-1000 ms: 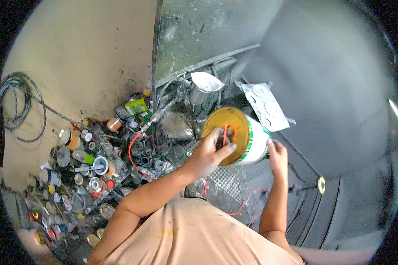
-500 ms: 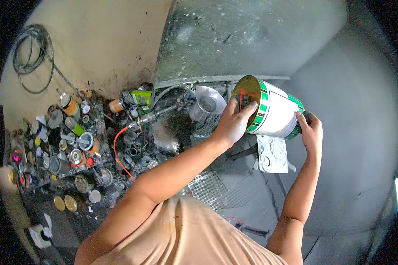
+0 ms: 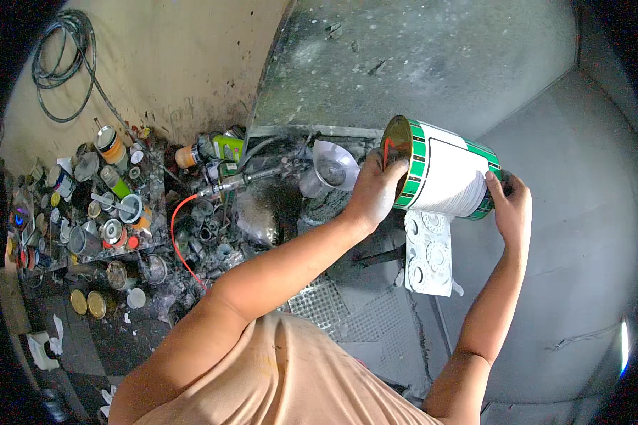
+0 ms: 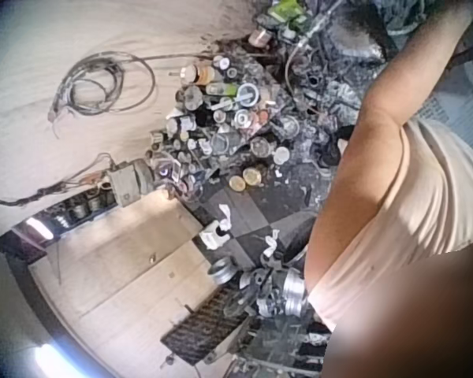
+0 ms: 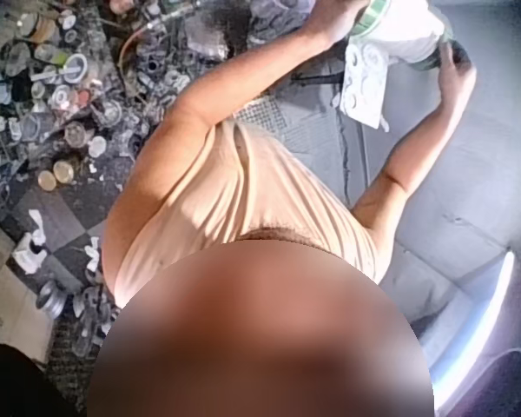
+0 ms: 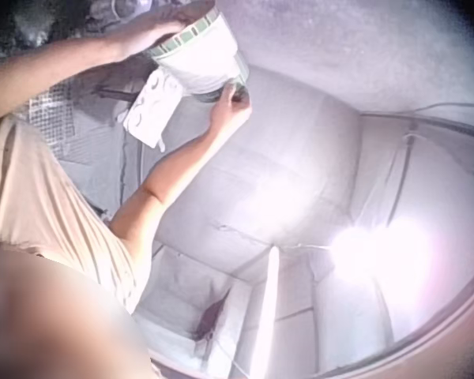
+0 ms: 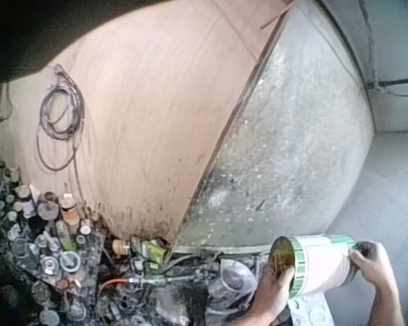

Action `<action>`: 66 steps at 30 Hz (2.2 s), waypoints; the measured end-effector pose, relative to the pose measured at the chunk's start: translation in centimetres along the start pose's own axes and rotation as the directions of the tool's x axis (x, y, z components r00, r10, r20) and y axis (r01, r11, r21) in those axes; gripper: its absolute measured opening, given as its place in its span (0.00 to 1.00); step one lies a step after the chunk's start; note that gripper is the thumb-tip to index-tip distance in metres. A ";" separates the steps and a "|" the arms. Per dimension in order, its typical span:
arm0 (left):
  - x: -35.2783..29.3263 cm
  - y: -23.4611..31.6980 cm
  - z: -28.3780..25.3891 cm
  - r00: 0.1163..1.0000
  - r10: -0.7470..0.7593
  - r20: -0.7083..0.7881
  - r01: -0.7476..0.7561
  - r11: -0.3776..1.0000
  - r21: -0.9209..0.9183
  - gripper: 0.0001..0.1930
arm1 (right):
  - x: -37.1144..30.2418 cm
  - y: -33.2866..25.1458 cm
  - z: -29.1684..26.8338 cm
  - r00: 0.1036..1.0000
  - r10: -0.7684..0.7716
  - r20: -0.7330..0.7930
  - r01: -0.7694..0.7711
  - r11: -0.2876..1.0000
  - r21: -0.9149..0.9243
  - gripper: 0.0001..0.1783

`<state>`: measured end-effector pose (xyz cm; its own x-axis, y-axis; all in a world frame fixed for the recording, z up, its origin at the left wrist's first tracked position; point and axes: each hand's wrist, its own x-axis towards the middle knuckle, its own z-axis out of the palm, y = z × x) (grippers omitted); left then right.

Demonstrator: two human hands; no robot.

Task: Preparing paint and using a spray gun to paint small circular car parts.

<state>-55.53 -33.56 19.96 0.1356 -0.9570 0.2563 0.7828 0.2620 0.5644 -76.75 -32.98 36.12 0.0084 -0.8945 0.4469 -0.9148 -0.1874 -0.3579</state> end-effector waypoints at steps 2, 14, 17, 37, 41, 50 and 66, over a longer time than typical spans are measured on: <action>-0.3 0.8 0.4 0.999 0.000 0.037 0.001 1.000 -0.017 0.15 | 0.1 -0.4 -0.5 1.000 -0.015 -0.010 0.014 0.999 -0.029 0.27; -0.1 0.2 0.6 0.995 0.087 0.042 -0.080 0.987 -0.139 0.14 | 0.0 -4.4 -2.1 0.993 -0.084 -0.078 0.075 0.991 -0.110 0.28; -0.2 0.1 0.6 0.996 0.085 0.038 -0.080 0.988 -0.134 0.14 | -0.2 -5.5 -2.5 0.989 -0.123 -0.082 0.112 0.985 -0.131 0.27; -1.0 0.3 1.2 0.994 0.108 0.027 -0.104 0.986 -0.130 0.13 | -0.8 -6.4 -3.7 0.987 -0.139 -0.076 0.123 0.974 -0.189 0.27; -0.4 -0.5 0.5 0.994 0.098 0.048 -0.095 0.993 -0.071 0.14 | -2.2 -4.9 -3.0 0.988 -0.110 -0.104 0.097 0.987 -0.126 0.23; -1.9 2.3 -0.8 0.976 -0.051 0.213 -0.057 0.878 0.475 0.19 | -15.6 6.0 5.4 0.968 0.225 -0.108 -0.169 0.910 0.379 0.20; -28.8 0.6 -33.9 0.513 -0.814 -0.272 0.544 0.063 0.837 0.27 | -48.2 12.0 41.7 0.160 0.376 0.913 -0.917 0.400 -0.004 0.34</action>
<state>-38.34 -10.04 -13.69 -0.4023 -0.7383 -0.5414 -0.3846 -0.4003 0.8318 -71.33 -9.01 -23.88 0.0260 -0.5840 -0.8113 -0.3752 0.7466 -0.5494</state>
